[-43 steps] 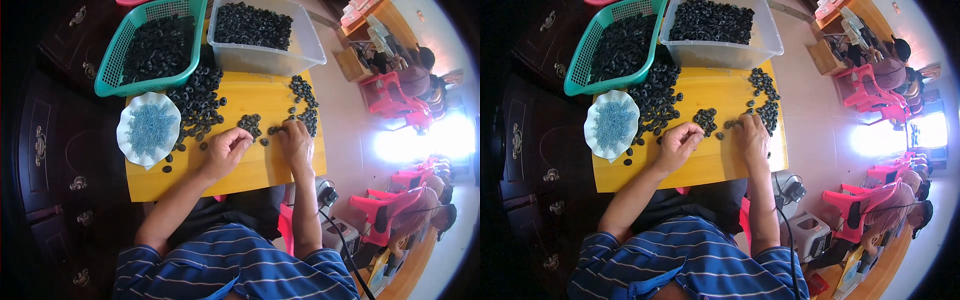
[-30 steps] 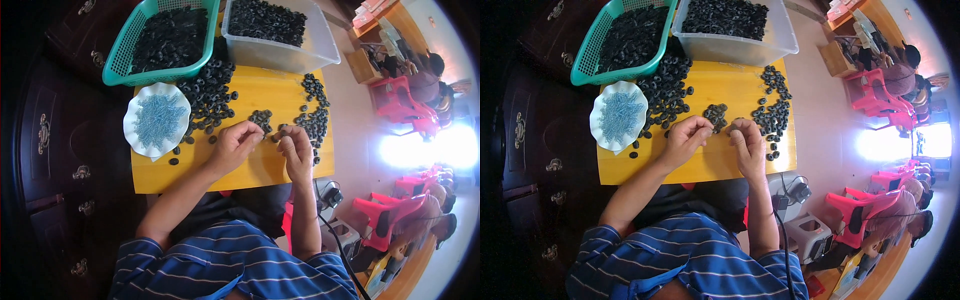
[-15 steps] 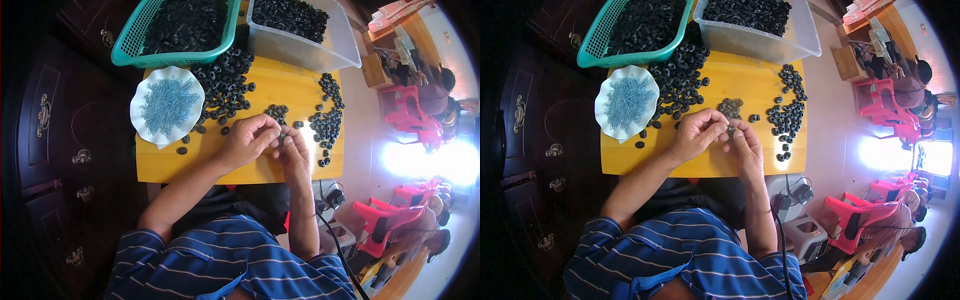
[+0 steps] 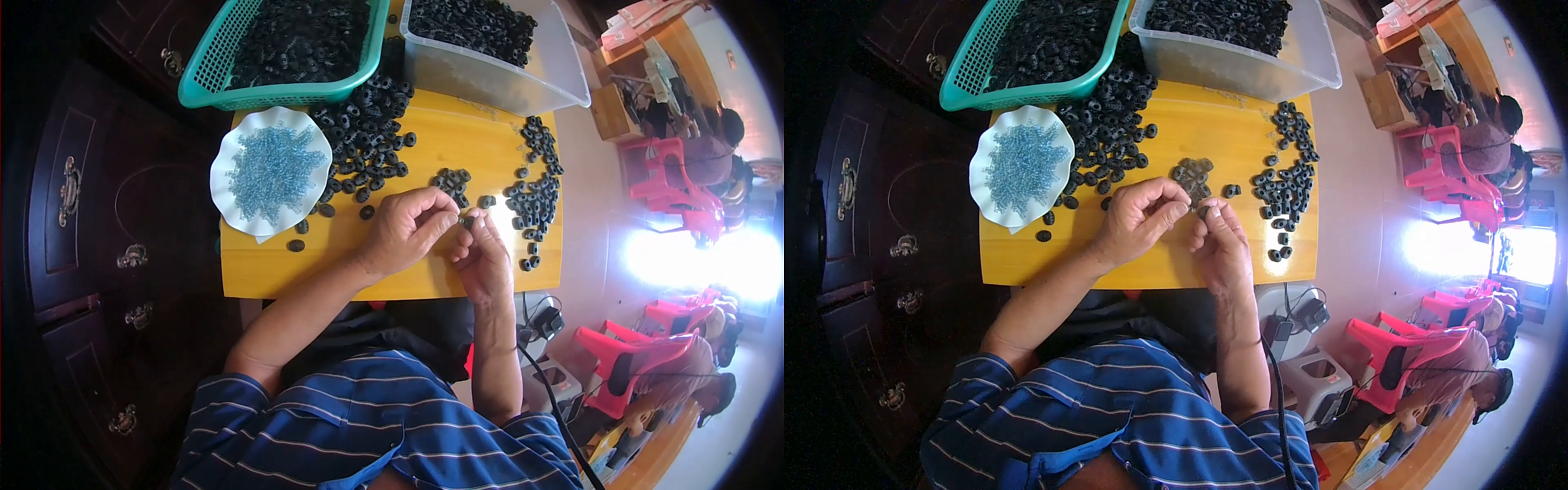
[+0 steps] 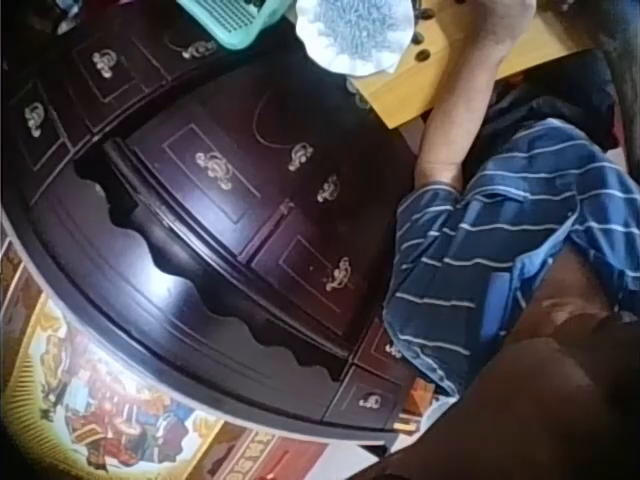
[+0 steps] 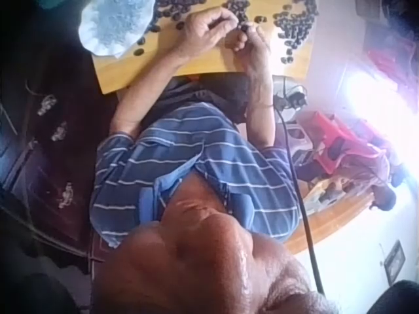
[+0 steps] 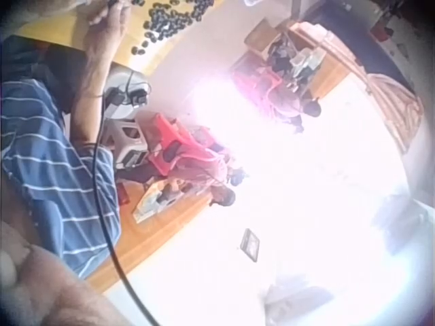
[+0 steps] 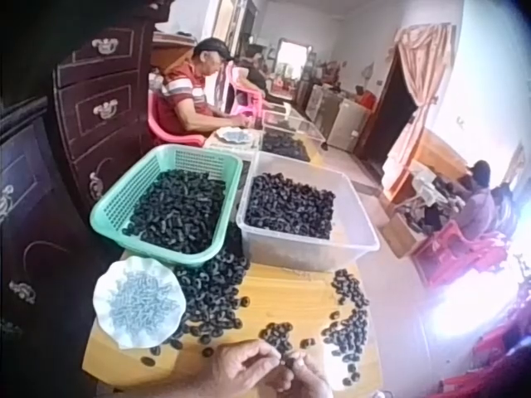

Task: The person picks up black plastic pieces and small blue beads by hand, fits a bead into each piece, and places the assembled items back onto the table.

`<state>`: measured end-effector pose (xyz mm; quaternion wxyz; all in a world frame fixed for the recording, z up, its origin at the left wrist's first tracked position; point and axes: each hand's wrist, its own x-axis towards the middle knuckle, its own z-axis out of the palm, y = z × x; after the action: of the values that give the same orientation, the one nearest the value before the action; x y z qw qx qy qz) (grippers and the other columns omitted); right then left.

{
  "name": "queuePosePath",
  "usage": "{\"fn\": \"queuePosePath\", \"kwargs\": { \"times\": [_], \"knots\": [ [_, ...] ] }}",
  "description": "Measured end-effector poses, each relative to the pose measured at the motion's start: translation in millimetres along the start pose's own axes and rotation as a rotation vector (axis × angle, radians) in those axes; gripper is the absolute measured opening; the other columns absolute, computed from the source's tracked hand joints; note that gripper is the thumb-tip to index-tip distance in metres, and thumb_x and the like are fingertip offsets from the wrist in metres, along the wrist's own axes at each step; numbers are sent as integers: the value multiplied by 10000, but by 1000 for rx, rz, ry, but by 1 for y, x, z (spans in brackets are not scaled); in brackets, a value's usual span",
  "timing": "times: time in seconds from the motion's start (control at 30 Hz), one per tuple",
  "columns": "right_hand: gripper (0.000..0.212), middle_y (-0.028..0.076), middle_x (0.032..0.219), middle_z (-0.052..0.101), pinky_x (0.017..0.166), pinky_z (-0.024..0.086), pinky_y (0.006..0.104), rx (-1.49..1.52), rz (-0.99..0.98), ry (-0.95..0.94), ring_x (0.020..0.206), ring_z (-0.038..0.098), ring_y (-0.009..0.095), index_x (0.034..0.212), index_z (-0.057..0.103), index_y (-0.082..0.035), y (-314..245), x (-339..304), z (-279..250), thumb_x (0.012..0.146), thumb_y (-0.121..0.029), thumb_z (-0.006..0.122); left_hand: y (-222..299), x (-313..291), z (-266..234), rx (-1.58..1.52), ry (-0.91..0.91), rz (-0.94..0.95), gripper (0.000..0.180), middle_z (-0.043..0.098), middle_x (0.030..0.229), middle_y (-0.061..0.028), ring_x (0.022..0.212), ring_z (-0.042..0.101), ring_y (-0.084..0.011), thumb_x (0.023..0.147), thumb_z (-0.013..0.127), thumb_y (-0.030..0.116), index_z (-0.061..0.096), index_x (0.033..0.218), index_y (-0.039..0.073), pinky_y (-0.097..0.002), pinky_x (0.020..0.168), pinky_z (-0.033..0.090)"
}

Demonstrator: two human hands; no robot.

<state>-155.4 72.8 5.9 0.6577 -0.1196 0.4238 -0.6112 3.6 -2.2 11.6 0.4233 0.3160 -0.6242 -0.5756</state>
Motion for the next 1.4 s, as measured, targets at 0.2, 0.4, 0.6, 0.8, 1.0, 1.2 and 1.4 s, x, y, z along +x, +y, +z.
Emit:
{"fn": "queuePosePath", "kwargs": {
  "times": [0.2, 0.4, 0.6, 0.8, 1.0, 1.2, 1.4],
  "knots": [
    [137, 25, 820, 618, 655, 468, 249, 59, 3, -50, 687, 575, 125, 1123, 547, -90, 0, -2, 4, 1017, -173, 523, 6, -1, 2, 74, -2, 110, 36, 672, 737, -86, 641, 665, -152, 904, 645, 34, 632, 886, 6, -277, 589, 504],
    [129, 44, 842, 630, 701, 471, 242, 0, -24, -46, 716, 587, 126, 1119, 537, -77, 5, -2, 9, 1026, -158, 498, 0, -3, 2, 38, -33, 88, 28, 664, 753, -39, 649, 646, -96, 895, 665, 14, 644, 913, 14, -236, 587, 503],
    [137, 35, 861, 627, 719, 466, 235, -115, -67, -55, 740, 584, 114, 1125, 535, -66, 5, -5, 9, 1029, -155, 492, -3, -1, 3, 130, -52, 195, 55, 661, 734, -50, 658, 663, -100, 888, 650, -34, 629, 918, 7, -229, 586, 512],
    [130, 17, 855, 622, 716, 479, 238, 53, 6, -101, 744, 597, 115, 1095, 557, -63, 3, -9, 2, 1016, -158, 519, -4, -1, 5, -331, -234, -109, 78, 652, 754, -29, 658, 647, -89, 912, 618, -35, 620, 981, 1, -223, 602, 520],
    [128, 30, 844, 630, 679, 490, 251, 159, 12, -122, 747, 620, 123, 1090, 569, -73, -3, -16, -18, 1011, -164, 527, -18, 3, 7, -19, -39, -84, 114, 687, 834, -27, 702, 634, -57, 884, 681, 22, 667, 997, 18, -208, 653, 507],
    [149, 25, 828, 635, 678, 488, 244, 114, -35, -64, 723, 617, 110, 1116, 573, -72, -9, -30, -33, 1005, -162, 529, 17, 24, 29, 508, -153, 146, 199, 649, 840, -102, 718, 667, -225, 798, 714, 30, 671, 992, 40, -313, 656, 532],
    [212, 20, 840, 641, 681, 473, 227, 45, -59, 1, 719, 606, 96, 1160, 604, -45, -18, -40, -34, 1003, -167, 529, 0, 48, 54, 812, -228, 344, 251, 639, 965, -95, 962, 615, -290, 788, 703, 105, 680, 1034, 54, -421, 839, 506]
  ]
}}
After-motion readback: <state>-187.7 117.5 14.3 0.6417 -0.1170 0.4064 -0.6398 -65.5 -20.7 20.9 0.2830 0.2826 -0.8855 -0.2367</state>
